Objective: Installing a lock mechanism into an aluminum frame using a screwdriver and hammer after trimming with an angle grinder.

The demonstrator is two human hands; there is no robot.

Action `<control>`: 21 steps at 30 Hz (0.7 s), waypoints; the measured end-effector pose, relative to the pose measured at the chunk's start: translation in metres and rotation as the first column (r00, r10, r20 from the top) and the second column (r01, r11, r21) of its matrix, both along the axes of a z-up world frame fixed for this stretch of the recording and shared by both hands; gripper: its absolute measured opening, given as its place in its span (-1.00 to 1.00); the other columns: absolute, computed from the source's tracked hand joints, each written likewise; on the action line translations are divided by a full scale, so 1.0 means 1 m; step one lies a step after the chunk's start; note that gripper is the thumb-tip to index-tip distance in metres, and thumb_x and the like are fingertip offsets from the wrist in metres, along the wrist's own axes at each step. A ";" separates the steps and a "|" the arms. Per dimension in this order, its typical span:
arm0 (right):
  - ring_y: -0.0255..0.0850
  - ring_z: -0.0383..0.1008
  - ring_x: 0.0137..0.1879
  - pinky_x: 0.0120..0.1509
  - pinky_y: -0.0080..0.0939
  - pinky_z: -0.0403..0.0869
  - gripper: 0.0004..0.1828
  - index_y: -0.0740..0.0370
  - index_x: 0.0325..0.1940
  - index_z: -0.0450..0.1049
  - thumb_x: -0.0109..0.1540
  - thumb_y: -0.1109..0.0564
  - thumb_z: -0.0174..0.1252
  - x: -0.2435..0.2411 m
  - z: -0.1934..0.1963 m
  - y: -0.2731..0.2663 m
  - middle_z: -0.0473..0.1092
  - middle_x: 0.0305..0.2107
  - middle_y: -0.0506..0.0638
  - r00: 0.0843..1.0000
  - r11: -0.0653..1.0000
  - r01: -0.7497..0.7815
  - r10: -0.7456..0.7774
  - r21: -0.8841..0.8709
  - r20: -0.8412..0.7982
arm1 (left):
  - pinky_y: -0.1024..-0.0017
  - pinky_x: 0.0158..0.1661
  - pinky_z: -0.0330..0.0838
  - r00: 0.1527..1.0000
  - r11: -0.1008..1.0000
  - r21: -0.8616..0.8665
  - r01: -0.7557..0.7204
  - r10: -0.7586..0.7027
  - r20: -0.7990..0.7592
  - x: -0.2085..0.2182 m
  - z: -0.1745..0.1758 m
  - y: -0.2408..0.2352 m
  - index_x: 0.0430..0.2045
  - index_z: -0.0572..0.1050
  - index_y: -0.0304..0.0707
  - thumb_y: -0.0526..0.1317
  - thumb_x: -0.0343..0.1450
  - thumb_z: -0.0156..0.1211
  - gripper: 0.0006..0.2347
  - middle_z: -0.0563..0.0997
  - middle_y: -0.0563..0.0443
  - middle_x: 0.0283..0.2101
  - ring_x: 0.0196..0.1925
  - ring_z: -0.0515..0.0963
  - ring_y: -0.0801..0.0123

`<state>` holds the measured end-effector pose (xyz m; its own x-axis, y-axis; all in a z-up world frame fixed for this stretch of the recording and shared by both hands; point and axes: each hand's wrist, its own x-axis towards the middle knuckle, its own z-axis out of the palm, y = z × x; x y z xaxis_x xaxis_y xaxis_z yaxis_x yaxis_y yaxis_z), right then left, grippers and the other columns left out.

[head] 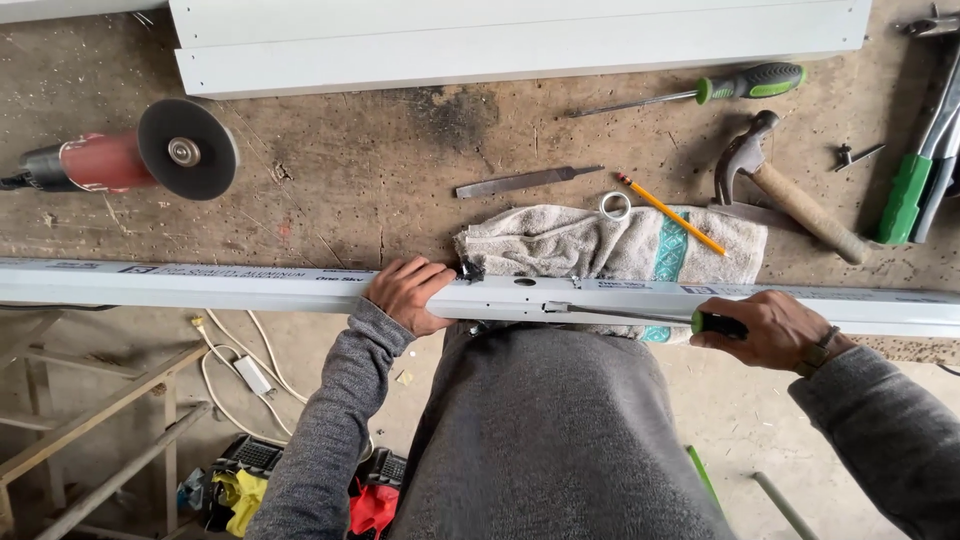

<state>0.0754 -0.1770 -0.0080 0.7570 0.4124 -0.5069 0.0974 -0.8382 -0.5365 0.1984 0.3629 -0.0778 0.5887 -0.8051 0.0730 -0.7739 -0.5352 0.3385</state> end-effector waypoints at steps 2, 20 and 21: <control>-0.14 0.47 -0.72 -0.57 -0.03 0.43 -0.57 -0.13 -0.12 0.55 0.09 -0.34 0.28 0.000 -0.003 0.000 0.52 -0.73 -0.09 1.000 1.000 -0.012 0.011 0.026 0.013 | 0.30 -0.21 0.45 1.000 1.000 -0.010 0.005 -0.005 0.004 -0.001 0.001 0.000 -0.16 0.62 -0.10 0.30 0.25 0.25 -0.48 0.68 0.07 -0.13 -0.17 0.58 0.29; -0.08 0.66 -0.33 -0.24 0.00 0.53 -0.56 -0.43 -0.10 0.37 0.18 -0.58 -0.13 0.017 0.168 0.066 0.61 -0.51 -0.20 0.948 0.781 -0.122 -0.093 -0.613 -0.306 | 0.34 -0.23 0.46 1.000 1.000 -0.007 -0.007 0.007 0.030 -0.001 0.000 -0.001 -0.17 0.63 -0.08 0.31 0.23 0.26 -0.47 0.68 0.11 -0.15 -0.19 0.57 0.30; -0.04 0.66 -0.31 -0.23 0.05 0.52 -0.57 -0.41 -0.05 0.35 0.20 -0.54 -0.15 0.011 0.166 0.068 0.62 -0.48 -0.16 0.947 0.790 -0.099 -0.111 -0.605 -0.300 | 0.32 -0.21 0.47 1.000 1.000 -0.005 -0.010 0.010 0.014 -0.001 -0.001 -0.001 -0.16 0.63 -0.09 0.30 0.22 0.27 -0.47 0.67 0.10 -0.14 -0.18 0.56 0.29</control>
